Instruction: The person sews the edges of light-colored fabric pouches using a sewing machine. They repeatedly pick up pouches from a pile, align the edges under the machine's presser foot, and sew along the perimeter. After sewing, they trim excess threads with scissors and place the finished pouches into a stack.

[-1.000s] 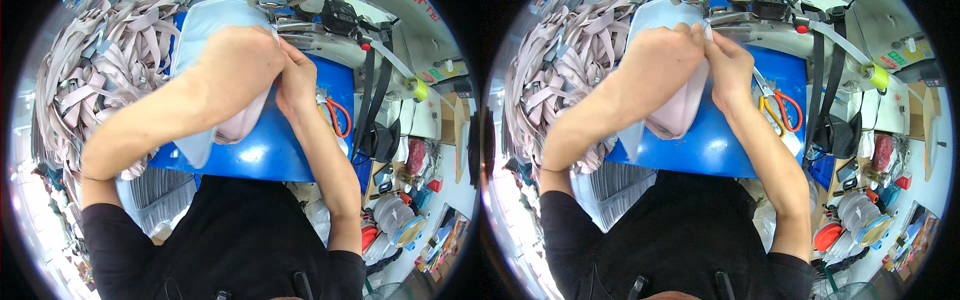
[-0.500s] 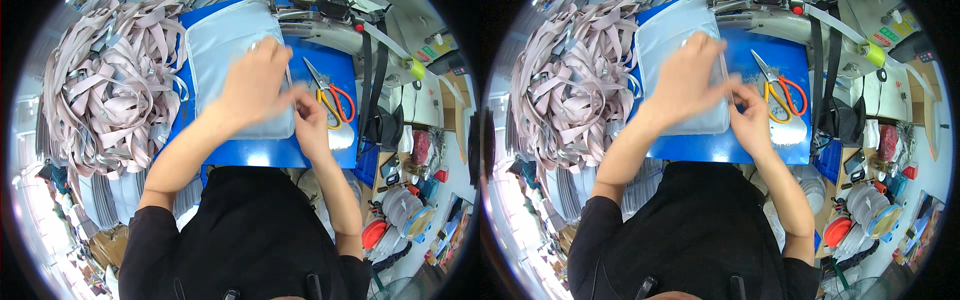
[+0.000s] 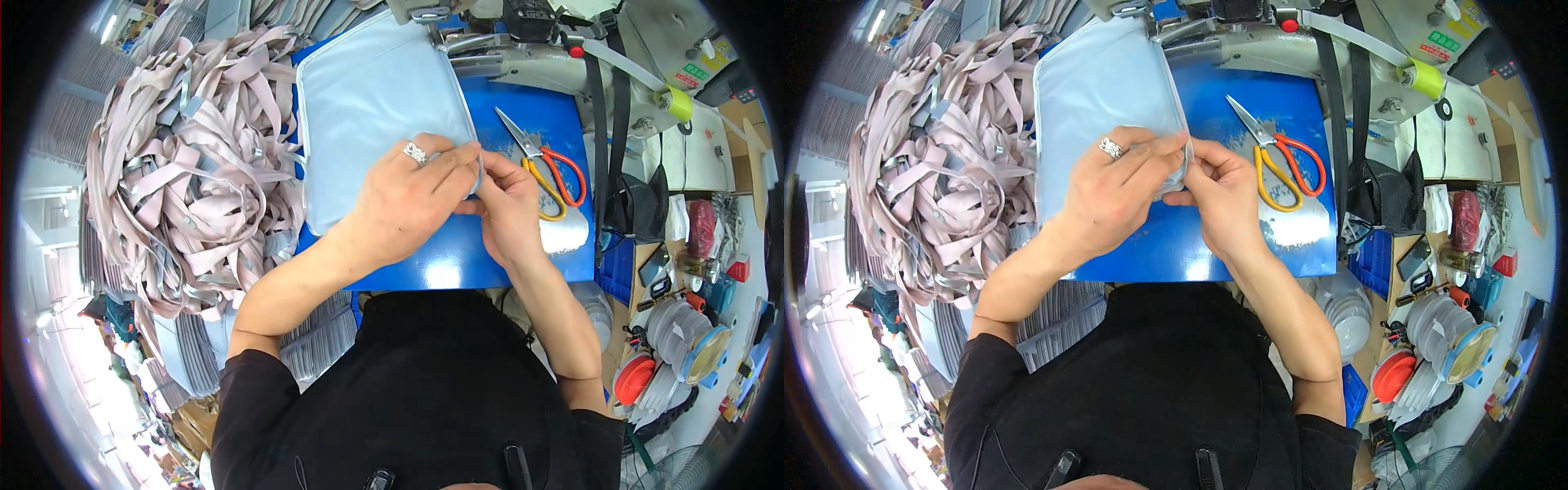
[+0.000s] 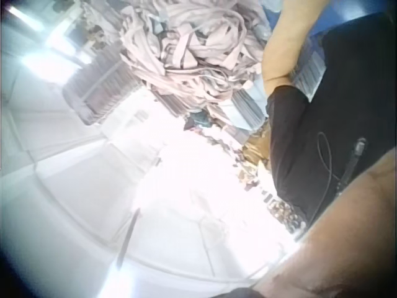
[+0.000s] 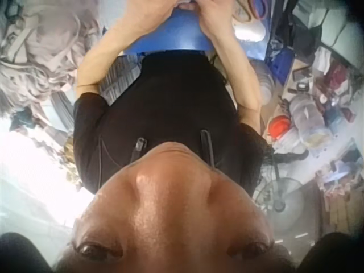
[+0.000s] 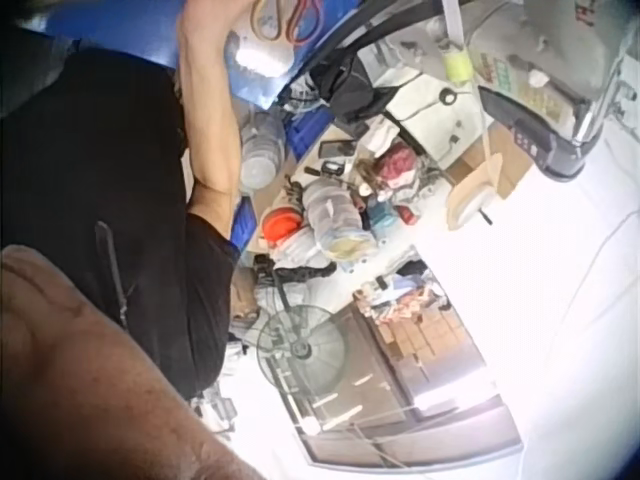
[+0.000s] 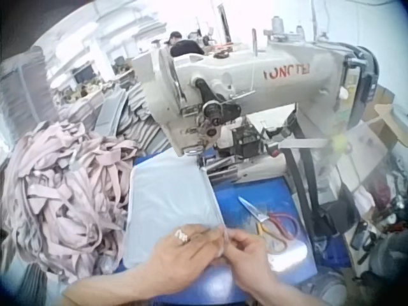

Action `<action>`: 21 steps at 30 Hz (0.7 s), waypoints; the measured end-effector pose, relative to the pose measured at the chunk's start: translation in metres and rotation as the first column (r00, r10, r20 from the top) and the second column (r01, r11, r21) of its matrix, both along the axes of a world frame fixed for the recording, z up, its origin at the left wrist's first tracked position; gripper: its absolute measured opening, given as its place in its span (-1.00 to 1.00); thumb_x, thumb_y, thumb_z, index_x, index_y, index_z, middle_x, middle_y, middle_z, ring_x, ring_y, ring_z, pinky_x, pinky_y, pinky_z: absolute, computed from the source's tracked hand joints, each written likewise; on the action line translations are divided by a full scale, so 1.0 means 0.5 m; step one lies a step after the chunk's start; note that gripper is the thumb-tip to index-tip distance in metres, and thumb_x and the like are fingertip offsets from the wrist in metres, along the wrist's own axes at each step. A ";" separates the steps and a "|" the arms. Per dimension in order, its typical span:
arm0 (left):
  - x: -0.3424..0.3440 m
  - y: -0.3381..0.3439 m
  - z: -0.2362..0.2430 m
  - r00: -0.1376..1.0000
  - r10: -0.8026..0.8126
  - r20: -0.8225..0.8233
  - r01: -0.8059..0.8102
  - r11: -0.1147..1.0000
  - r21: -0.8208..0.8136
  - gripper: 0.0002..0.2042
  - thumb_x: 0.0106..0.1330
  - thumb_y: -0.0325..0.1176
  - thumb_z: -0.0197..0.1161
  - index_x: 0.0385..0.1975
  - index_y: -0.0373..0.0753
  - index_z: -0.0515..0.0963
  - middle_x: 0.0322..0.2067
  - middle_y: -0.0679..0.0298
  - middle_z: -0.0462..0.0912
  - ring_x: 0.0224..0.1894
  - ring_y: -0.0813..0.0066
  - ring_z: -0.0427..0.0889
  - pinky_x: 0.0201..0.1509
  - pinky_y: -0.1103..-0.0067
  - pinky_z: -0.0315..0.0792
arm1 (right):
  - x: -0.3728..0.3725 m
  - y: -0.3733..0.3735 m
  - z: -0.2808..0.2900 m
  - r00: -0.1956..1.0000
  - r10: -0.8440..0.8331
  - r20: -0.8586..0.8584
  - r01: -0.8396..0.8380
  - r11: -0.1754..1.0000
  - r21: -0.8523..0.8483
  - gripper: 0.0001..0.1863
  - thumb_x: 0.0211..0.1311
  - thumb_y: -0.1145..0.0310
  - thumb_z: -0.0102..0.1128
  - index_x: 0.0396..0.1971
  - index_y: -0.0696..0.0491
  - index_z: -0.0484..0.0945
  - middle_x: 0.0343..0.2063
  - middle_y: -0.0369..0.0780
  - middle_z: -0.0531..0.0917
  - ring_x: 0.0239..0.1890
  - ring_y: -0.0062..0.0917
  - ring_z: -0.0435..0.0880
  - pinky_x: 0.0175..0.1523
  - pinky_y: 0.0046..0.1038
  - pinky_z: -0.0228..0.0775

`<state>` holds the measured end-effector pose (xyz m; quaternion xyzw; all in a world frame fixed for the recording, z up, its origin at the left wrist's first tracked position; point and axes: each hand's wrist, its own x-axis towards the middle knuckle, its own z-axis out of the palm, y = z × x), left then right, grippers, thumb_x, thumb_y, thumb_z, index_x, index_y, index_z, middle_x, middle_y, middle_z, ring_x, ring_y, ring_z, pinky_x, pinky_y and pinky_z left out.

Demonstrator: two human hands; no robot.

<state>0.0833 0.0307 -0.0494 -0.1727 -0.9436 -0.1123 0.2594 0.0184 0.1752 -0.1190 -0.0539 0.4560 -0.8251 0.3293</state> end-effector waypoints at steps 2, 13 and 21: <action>-0.022 -0.022 0.006 1.000 -0.014 -0.003 0.014 0.999 -0.030 -0.63 -0.02 -0.59 0.27 -0.13 -0.32 0.65 -0.07 0.21 0.73 -0.13 0.21 0.68 -0.12 0.40 0.62 | -0.019 -0.022 -0.010 1.000 0.000 -0.016 -0.001 0.999 -0.034 -0.73 0.45 0.41 0.25 0.04 0.21 0.65 -0.32 -0.31 0.71 -0.30 -0.72 0.70 -0.26 -0.56 0.73; -0.144 -0.138 0.035 0.999 -0.051 -0.008 0.050 0.988 -0.149 -0.62 0.01 -0.57 0.31 -0.08 -0.28 0.65 -0.20 0.22 0.72 -0.14 0.18 0.68 -0.16 0.38 0.62 | -0.133 -0.144 0.014 0.999 -0.048 -0.004 0.047 0.994 -0.098 -0.71 0.41 0.36 0.31 0.01 0.21 0.67 -0.24 -0.25 0.75 -0.25 -0.61 0.74 -0.22 -0.49 0.68; -0.144 -0.205 0.034 0.997 0.074 -0.012 -0.074 0.950 -0.305 -0.42 0.12 -0.57 0.31 0.23 -0.04 0.56 -0.15 0.25 0.66 -0.18 0.24 0.68 -0.24 0.38 0.60 | -0.149 -0.182 0.052 0.974 -0.212 0.076 0.209 0.977 0.051 -0.76 0.26 0.46 0.37 -0.12 0.25 0.70 -0.25 -0.19 0.74 -0.26 -0.55 0.72 -0.26 -0.47 0.67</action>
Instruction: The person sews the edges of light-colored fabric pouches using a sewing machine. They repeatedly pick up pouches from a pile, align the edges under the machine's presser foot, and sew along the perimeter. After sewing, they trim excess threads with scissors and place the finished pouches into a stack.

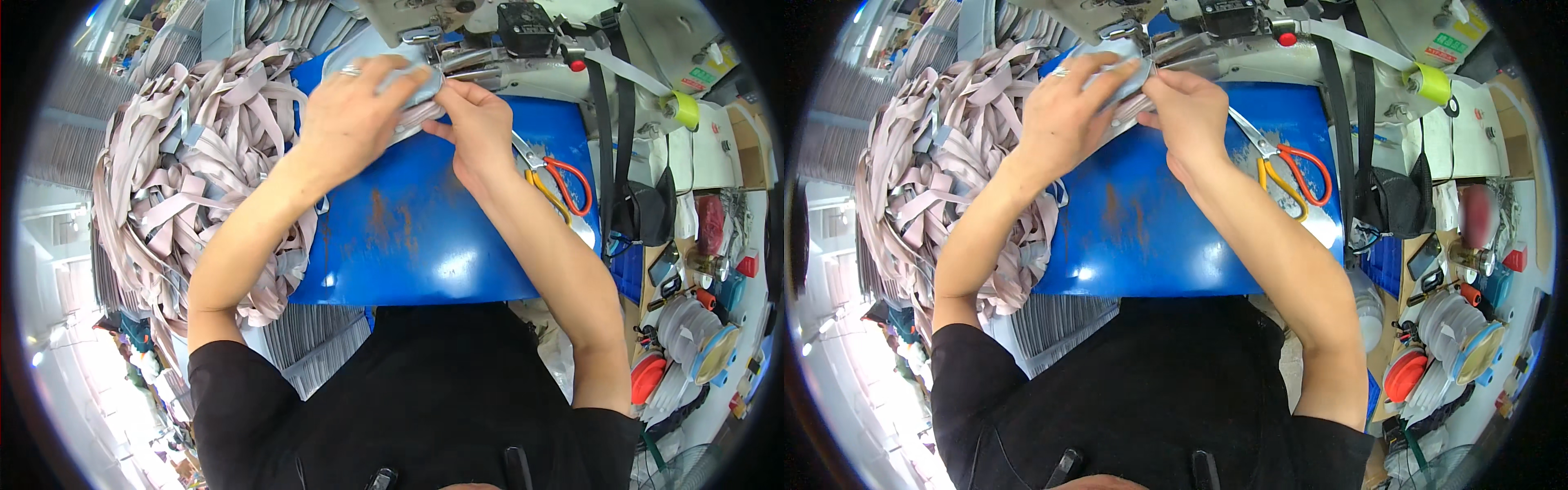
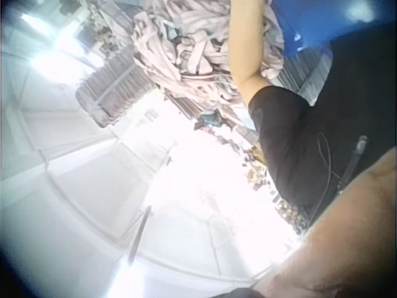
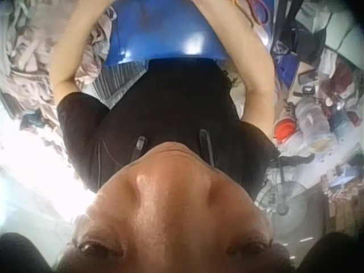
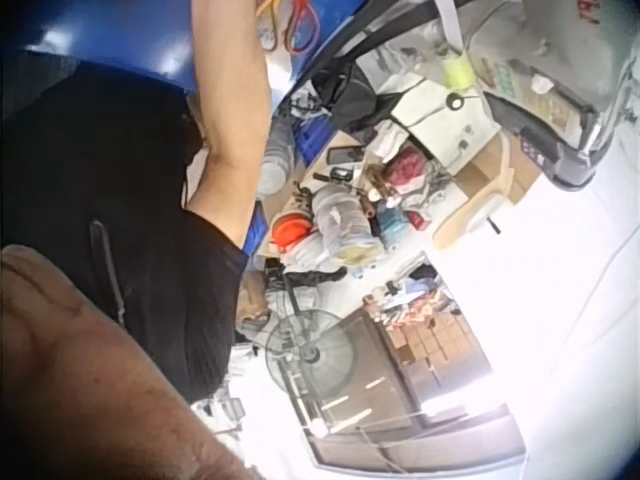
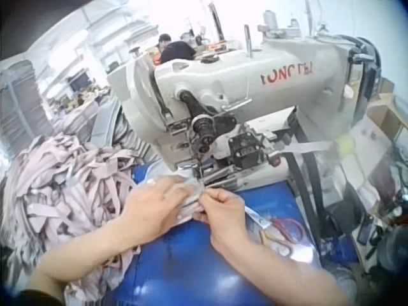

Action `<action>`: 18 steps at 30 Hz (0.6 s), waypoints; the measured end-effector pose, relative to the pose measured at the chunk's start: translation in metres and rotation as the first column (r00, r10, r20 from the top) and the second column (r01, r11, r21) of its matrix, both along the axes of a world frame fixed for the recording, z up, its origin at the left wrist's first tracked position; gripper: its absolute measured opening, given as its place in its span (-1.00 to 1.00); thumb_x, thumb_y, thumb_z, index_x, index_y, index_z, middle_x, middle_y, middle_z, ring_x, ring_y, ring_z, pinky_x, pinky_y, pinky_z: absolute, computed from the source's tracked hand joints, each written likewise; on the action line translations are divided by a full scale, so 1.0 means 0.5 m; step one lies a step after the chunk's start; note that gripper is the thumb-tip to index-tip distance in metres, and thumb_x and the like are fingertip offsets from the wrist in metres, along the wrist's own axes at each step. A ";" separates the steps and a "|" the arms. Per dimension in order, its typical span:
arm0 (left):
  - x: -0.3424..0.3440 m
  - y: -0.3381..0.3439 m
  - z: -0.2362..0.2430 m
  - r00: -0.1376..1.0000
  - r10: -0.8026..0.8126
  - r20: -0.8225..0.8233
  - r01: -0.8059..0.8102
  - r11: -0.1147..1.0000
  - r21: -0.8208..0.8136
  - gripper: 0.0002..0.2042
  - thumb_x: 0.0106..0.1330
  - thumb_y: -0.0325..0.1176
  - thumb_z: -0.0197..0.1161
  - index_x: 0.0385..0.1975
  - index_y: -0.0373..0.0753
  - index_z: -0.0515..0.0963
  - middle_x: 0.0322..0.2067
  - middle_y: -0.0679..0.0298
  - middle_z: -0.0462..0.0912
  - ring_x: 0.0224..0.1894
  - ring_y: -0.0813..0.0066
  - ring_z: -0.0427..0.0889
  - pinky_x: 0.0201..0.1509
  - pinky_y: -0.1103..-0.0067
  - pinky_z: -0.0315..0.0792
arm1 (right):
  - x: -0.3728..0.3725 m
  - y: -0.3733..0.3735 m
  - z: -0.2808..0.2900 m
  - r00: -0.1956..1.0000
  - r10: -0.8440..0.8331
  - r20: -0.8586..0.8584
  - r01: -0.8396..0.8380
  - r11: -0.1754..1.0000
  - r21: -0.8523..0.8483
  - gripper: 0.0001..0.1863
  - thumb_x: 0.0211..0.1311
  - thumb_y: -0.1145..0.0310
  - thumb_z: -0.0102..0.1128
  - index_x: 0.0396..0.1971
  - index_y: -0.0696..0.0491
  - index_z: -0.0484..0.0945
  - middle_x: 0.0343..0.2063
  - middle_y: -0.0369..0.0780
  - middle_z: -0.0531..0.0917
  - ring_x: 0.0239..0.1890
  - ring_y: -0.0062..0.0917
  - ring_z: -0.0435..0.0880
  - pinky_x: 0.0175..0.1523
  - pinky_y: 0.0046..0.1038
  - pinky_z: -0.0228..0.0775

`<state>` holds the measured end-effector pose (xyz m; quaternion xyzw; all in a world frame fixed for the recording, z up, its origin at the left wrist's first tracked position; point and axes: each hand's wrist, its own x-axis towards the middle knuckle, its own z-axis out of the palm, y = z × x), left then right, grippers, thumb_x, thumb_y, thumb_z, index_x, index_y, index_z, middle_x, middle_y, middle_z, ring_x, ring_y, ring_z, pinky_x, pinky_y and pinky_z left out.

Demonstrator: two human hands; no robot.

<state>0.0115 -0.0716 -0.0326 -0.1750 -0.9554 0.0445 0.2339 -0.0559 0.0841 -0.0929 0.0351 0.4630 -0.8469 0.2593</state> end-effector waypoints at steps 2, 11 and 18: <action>0.029 -0.028 0.012 0.994 0.098 0.050 -0.094 0.993 -0.076 -0.33 0.14 -0.56 0.29 0.33 0.07 0.49 -0.19 0.27 0.61 -0.22 0.24 0.67 -0.25 0.37 0.59 | -0.001 -0.009 -0.001 1.000 -0.026 -0.006 0.026 1.000 0.018 -0.76 0.21 0.47 0.40 -0.16 0.26 0.70 -0.27 -0.19 0.74 -0.27 -0.56 0.72 -0.27 -0.47 0.67; 0.074 0.002 0.116 0.961 0.141 0.238 -0.060 0.947 -0.316 -0.29 0.28 -0.51 0.20 0.43 0.32 0.39 -0.37 0.19 0.48 -0.43 0.15 0.64 -0.36 0.34 0.58 | 0.031 -0.048 0.014 0.969 -0.109 -0.223 0.167 0.951 0.261 -0.64 0.05 0.47 0.41 -0.12 0.24 0.59 -0.34 -0.29 0.62 -0.36 -0.65 0.50 -0.33 -0.49 0.32; 0.035 -0.007 0.188 0.926 0.066 0.372 0.123 0.878 -0.462 -0.43 0.26 -0.50 0.21 0.30 0.16 0.58 -0.16 0.12 0.57 -0.26 0.16 0.73 -0.14 0.33 0.62 | 0.002 0.049 0.001 0.947 0.207 -0.244 -0.128 0.944 0.305 -0.62 0.14 0.46 0.39 -0.01 0.15 0.67 -0.28 -0.36 0.67 -0.26 -0.69 0.56 -0.18 -0.56 0.40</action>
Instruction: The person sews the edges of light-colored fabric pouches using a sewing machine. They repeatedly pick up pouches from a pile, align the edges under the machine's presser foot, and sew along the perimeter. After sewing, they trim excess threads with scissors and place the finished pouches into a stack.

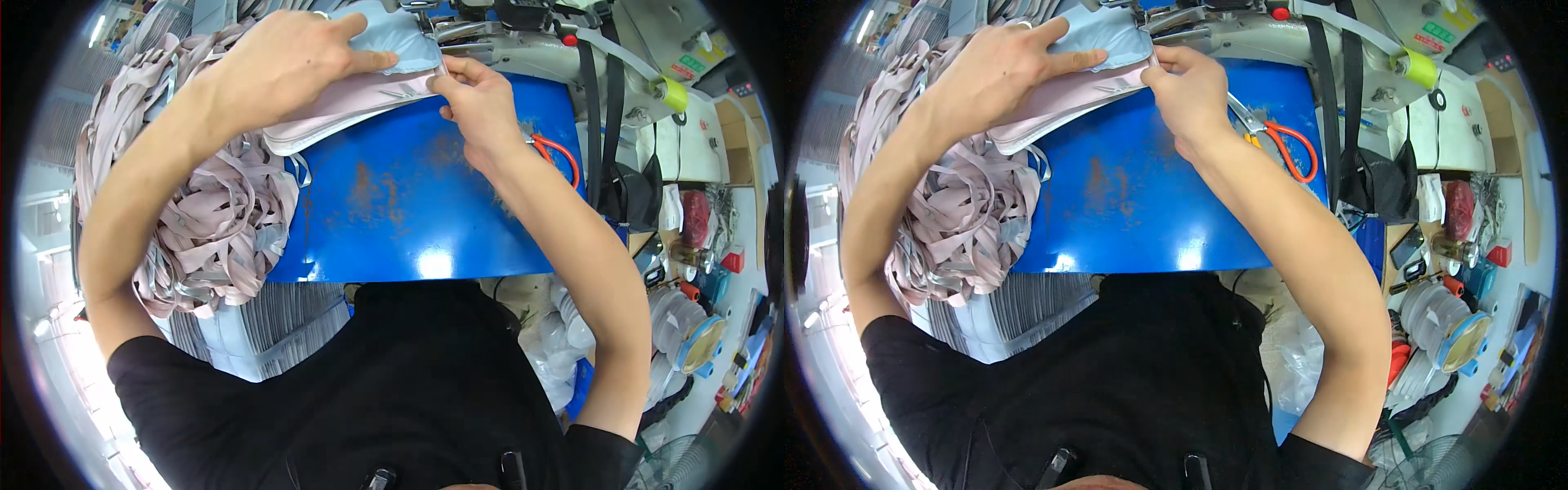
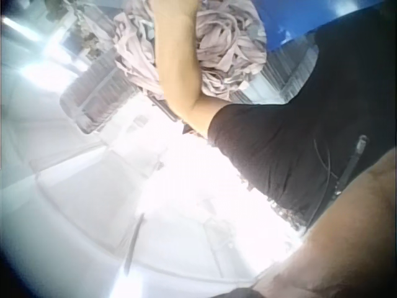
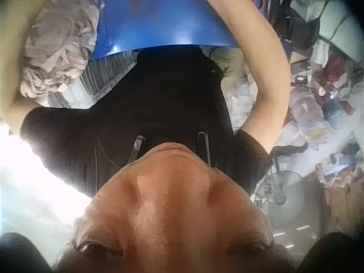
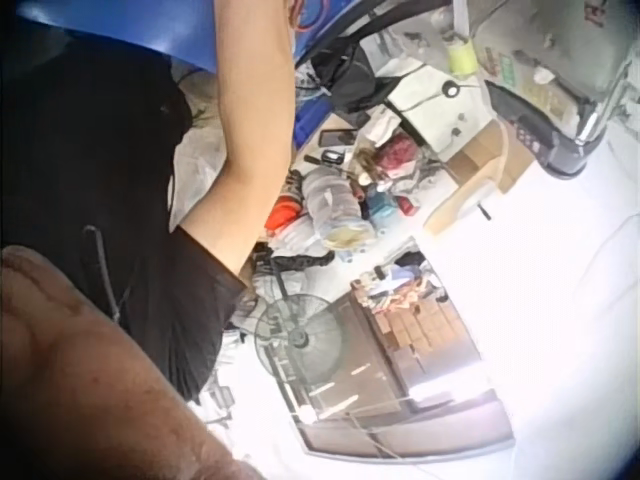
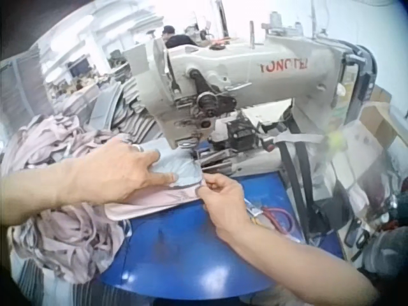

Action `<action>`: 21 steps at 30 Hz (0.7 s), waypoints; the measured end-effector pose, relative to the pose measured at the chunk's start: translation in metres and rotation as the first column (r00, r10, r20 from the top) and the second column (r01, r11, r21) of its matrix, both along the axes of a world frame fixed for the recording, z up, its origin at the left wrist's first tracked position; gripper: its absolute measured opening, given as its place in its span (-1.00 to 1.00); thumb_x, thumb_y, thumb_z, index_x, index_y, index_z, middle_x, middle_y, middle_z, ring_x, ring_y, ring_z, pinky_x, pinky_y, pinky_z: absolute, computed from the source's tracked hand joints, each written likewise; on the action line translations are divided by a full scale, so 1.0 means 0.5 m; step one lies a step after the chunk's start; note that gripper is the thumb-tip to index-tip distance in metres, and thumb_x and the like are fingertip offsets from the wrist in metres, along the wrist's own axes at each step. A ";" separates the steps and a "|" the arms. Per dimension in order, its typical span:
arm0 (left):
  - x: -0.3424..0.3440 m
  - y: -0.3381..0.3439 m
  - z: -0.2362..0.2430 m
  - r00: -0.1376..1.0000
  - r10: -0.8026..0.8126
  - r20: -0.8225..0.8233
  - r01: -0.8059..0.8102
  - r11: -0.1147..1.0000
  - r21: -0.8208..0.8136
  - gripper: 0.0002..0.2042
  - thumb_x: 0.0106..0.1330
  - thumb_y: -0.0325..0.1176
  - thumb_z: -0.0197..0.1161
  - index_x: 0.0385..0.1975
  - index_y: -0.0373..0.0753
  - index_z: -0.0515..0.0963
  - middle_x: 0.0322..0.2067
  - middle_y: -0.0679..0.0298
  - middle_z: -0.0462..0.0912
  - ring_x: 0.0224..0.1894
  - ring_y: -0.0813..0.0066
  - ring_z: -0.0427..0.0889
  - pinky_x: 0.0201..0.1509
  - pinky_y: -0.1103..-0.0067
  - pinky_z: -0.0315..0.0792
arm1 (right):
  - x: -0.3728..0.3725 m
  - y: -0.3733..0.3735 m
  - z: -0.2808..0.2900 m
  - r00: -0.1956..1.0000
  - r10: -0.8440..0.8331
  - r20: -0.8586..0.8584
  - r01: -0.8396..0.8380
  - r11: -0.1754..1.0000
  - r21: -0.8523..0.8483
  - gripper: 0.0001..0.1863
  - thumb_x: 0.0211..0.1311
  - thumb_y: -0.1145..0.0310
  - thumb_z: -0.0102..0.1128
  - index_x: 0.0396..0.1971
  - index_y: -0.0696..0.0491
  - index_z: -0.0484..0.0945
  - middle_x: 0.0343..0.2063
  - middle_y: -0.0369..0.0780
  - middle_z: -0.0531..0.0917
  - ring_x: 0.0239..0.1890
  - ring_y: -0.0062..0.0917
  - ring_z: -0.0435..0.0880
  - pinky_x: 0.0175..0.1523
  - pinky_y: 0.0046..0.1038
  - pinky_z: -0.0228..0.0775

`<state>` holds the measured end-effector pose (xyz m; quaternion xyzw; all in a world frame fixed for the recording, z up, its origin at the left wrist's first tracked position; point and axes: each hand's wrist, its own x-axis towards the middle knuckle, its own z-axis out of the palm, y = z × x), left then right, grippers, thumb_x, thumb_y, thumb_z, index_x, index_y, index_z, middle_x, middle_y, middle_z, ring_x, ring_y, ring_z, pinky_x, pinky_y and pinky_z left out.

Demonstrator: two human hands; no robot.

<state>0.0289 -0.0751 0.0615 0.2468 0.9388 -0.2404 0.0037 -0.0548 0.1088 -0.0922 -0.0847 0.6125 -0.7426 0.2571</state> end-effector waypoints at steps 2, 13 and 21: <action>-0.007 0.012 0.009 1.000 -0.013 0.010 0.013 1.000 -0.026 -0.47 0.24 -0.51 0.22 0.25 0.07 0.62 -0.13 0.12 0.59 -0.24 0.16 0.74 -0.11 0.34 0.63 | 0.002 0.004 0.005 0.995 0.038 0.094 -0.036 0.999 -0.017 -0.65 0.19 0.46 0.40 0.01 0.08 0.69 -0.26 -0.37 0.71 -0.22 -0.69 0.61 -0.09 -0.52 0.49; -0.022 0.069 0.014 0.992 0.107 0.068 -0.107 0.994 -0.010 -0.76 0.32 -0.35 0.22 -0.22 -0.39 0.71 -0.42 0.01 0.69 -0.43 0.16 0.76 -0.33 0.35 0.61 | -0.009 -0.040 -0.001 0.967 -0.030 0.253 0.076 0.982 -0.172 -0.73 0.25 0.47 0.42 -0.07 0.19 0.69 -0.22 -0.24 0.73 -0.18 -0.56 0.67 -0.15 -0.44 0.57; -0.001 0.134 -0.083 0.973 0.172 -0.152 -0.167 0.985 0.047 -0.66 0.15 -0.43 0.31 -0.08 -0.44 0.62 -0.39 0.15 0.67 -0.46 0.29 0.74 -0.41 0.52 0.59 | -0.003 -0.036 -0.012 0.953 -0.041 0.300 0.135 0.944 -0.302 -0.77 0.29 0.51 0.36 -0.07 0.20 0.69 -0.20 -0.19 0.75 -0.16 -0.54 0.70 -0.13 -0.44 0.58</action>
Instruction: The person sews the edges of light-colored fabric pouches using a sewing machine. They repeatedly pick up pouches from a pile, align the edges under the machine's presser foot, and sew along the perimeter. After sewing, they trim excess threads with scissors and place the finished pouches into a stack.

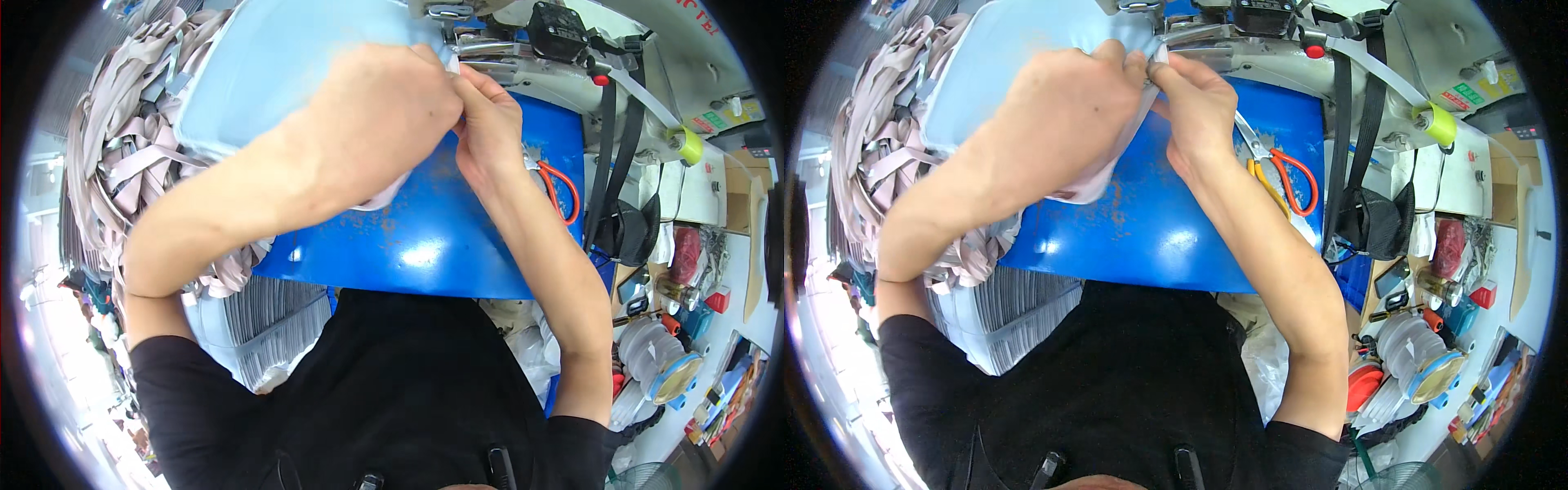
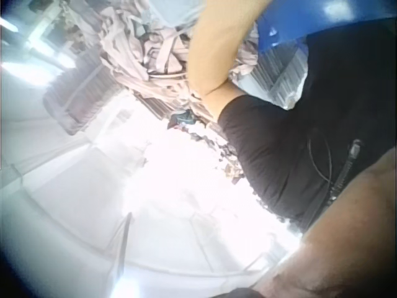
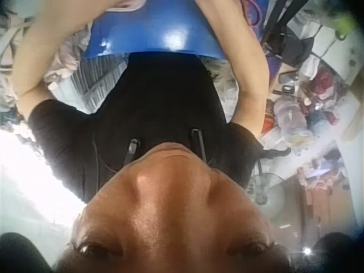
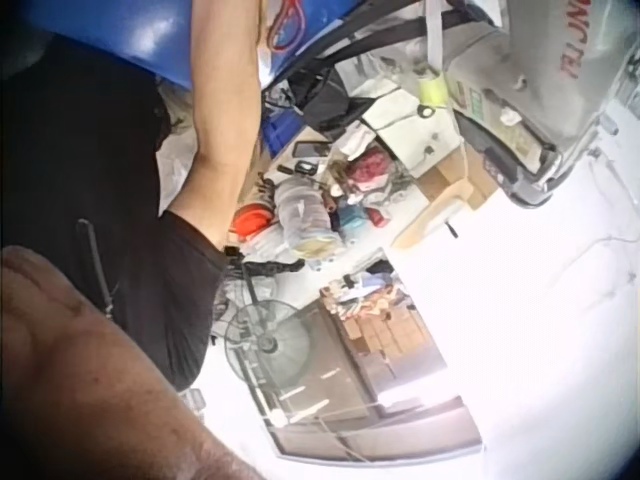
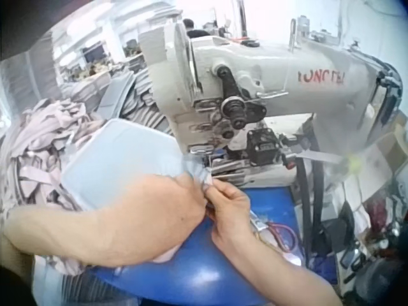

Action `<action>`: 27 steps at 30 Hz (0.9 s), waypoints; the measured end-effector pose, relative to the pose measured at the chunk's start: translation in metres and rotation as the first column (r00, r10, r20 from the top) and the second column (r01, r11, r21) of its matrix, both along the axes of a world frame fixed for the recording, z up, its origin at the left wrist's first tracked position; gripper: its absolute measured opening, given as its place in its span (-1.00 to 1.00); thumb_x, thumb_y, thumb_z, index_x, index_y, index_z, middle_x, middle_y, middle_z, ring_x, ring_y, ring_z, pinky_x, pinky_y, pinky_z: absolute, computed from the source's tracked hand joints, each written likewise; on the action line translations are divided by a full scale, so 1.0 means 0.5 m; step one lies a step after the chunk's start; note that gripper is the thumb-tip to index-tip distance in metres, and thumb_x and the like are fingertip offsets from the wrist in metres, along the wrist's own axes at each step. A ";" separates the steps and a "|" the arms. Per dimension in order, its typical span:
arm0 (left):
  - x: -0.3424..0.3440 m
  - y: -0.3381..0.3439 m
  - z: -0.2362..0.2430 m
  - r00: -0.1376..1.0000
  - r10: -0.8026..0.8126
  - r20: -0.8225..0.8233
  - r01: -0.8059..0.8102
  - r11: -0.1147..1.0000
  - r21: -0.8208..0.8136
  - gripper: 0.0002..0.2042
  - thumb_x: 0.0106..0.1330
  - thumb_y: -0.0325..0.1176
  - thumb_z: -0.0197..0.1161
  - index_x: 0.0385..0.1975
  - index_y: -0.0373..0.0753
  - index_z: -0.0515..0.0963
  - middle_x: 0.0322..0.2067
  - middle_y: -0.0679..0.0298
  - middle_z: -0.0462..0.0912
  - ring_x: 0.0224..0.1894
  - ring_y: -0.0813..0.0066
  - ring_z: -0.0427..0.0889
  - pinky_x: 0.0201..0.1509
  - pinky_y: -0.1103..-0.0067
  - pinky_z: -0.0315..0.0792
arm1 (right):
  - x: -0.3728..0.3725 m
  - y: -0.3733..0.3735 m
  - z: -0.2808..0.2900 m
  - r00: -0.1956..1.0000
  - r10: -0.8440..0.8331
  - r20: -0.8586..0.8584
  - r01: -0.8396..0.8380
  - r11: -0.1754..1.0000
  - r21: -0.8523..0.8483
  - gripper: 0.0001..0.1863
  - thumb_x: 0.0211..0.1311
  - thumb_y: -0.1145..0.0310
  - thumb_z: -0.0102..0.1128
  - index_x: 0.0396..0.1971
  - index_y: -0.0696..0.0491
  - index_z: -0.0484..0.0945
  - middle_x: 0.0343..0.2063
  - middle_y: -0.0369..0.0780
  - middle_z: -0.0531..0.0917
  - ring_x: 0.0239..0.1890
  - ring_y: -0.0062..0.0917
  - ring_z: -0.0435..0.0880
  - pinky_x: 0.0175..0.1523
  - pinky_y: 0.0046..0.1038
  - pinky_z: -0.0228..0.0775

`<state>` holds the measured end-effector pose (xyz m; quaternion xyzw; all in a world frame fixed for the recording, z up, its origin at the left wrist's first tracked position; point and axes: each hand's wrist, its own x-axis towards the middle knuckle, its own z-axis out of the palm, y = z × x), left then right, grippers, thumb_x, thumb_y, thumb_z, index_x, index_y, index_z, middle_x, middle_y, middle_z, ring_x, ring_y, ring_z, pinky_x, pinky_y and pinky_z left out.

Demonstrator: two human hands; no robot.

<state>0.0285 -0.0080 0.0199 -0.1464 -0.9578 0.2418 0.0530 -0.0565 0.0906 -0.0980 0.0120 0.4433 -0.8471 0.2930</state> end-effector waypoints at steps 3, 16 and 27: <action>-0.006 0.019 -0.022 0.998 0.060 -0.028 -0.058 0.995 0.079 -0.65 0.13 -0.42 0.31 -0.08 -0.46 0.61 -0.40 0.14 0.66 -0.45 0.27 0.75 -0.43 0.51 0.59 | 0.003 0.006 -0.010 1.000 -0.003 0.003 0.003 0.999 -0.052 -0.77 0.31 0.52 0.35 -0.07 0.22 0.68 -0.20 -0.18 0.75 -0.18 -0.55 0.72 -0.13 -0.47 0.58; -0.058 0.045 -0.073 0.970 0.240 -0.040 -0.187 0.839 0.510 -0.74 0.15 -0.48 0.20 -0.16 -0.44 0.54 -0.39 -0.04 0.67 -0.27 -0.10 0.72 -0.17 0.26 0.61 | 0.024 0.042 -0.023 0.986 0.023 -0.166 -0.030 0.999 -0.038 -0.64 0.29 0.47 0.38 0.05 0.26 0.63 -0.27 -0.17 0.77 -0.31 -0.60 0.73 -0.24 -0.55 0.57; 0.097 0.063 -0.145 0.951 0.120 -0.286 0.106 0.740 0.665 -0.50 -0.15 -0.59 0.39 -0.06 -0.27 0.63 0.07 0.19 0.67 -0.05 0.16 0.64 -0.05 0.35 0.59 | 0.094 0.165 -0.008 0.957 0.211 -0.198 -0.160 0.956 0.248 -0.76 0.24 0.49 0.30 -0.12 0.22 0.72 -0.39 -0.30 0.71 -0.39 -0.70 0.68 -0.38 -0.64 0.54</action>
